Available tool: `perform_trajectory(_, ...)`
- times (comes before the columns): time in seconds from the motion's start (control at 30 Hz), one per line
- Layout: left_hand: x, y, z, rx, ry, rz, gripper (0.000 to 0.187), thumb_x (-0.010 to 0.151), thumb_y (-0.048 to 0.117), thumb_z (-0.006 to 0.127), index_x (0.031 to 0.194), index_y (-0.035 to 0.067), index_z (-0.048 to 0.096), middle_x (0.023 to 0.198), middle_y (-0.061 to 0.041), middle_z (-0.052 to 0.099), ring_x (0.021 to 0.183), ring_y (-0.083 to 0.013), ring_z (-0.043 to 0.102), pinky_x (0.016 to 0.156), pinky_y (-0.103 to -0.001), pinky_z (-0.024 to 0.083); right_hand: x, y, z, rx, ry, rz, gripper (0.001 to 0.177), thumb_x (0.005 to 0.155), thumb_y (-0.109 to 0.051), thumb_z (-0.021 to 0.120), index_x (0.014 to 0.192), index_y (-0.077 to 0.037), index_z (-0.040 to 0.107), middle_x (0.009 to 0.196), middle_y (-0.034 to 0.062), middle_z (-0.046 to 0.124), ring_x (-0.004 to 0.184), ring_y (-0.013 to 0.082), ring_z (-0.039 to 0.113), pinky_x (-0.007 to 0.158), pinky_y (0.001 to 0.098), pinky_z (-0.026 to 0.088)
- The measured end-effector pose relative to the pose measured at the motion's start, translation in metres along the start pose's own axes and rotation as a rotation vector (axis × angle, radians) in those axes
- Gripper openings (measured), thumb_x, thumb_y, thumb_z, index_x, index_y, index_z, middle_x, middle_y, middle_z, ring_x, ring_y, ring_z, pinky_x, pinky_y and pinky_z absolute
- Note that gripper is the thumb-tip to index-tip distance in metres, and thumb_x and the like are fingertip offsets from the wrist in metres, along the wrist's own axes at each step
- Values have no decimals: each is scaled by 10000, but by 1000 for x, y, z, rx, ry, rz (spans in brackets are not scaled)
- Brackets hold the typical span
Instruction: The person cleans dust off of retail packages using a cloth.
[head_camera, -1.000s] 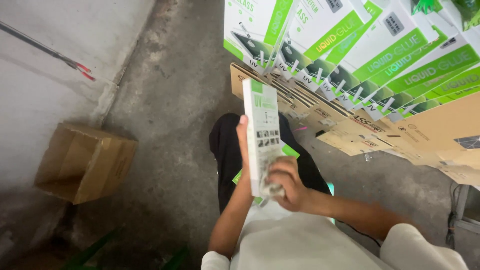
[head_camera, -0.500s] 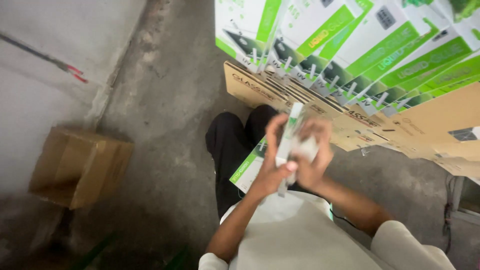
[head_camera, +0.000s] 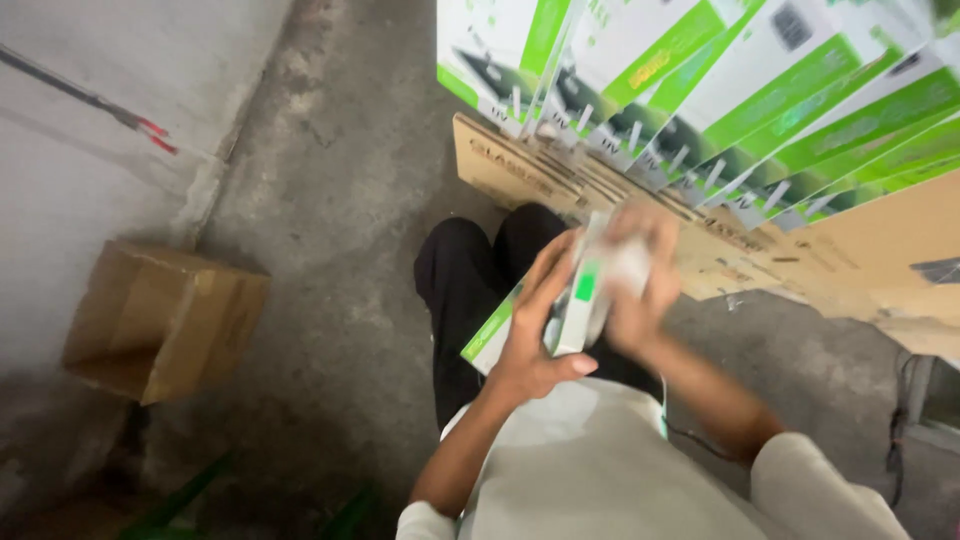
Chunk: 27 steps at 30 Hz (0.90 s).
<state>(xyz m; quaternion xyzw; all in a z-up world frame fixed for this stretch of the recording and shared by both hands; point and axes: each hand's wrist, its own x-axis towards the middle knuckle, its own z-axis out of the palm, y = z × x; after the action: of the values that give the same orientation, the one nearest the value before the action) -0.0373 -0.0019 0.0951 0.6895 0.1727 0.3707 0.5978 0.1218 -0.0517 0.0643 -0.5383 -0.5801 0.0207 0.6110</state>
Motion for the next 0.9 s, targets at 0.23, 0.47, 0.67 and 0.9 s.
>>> perform_trajectory(0.23, 6, -16, 4, -105, 88, -62, 1098, 919, 836, 494, 1529, -76, 441, 1635, -287, 377, 1561, -400, 383, 1299, -462, 286, 1, -21, 23, 115, 151, 154, 182, 978, -173, 654, 1026, 2, 654, 1160, 83, 552, 1147, 241, 564, 975, 378, 483)
perform_trajectory(0.47, 8, -3, -5, -161, 91, -13, 1041, 987, 807, 384, 1526, -81, 441, 1604, -281, 422, 1542, -387, 408, 1317, -451, 268, 19, 36, 43, 127, 134, 397, 185, 1017, -154, 645, 1007, 30, 660, 1159, 110, 525, 1045, 255, 549, 886, 368, 458)
perform_trajectory(0.67, 11, -64, -23, -713, 266, -362, 923, 1001, 709, 398, 1505, -64, 405, 1302, -344, 409, 1165, -413, 355, 985, -537, 251, -15, -31, 60, -17, -62, 92, 258, 1027, -194, 563, 1228, -32, 561, 1339, 163, 492, 1278, 317, 476, 1128, 447, 357)
perform_trajectory(0.9, 20, -31, -50, -1179, 251, -365, 825, 1002, 682, 345, 1436, 0, 513, 1318, -221, 646, 1159, -350, 662, 1025, -449, 524, -22, -9, 43, -354, -459, -254, 459, 965, -206, 589, 1416, -119, 597, 1424, 109, 516, 1367, 347, 434, 1218, 614, 243)
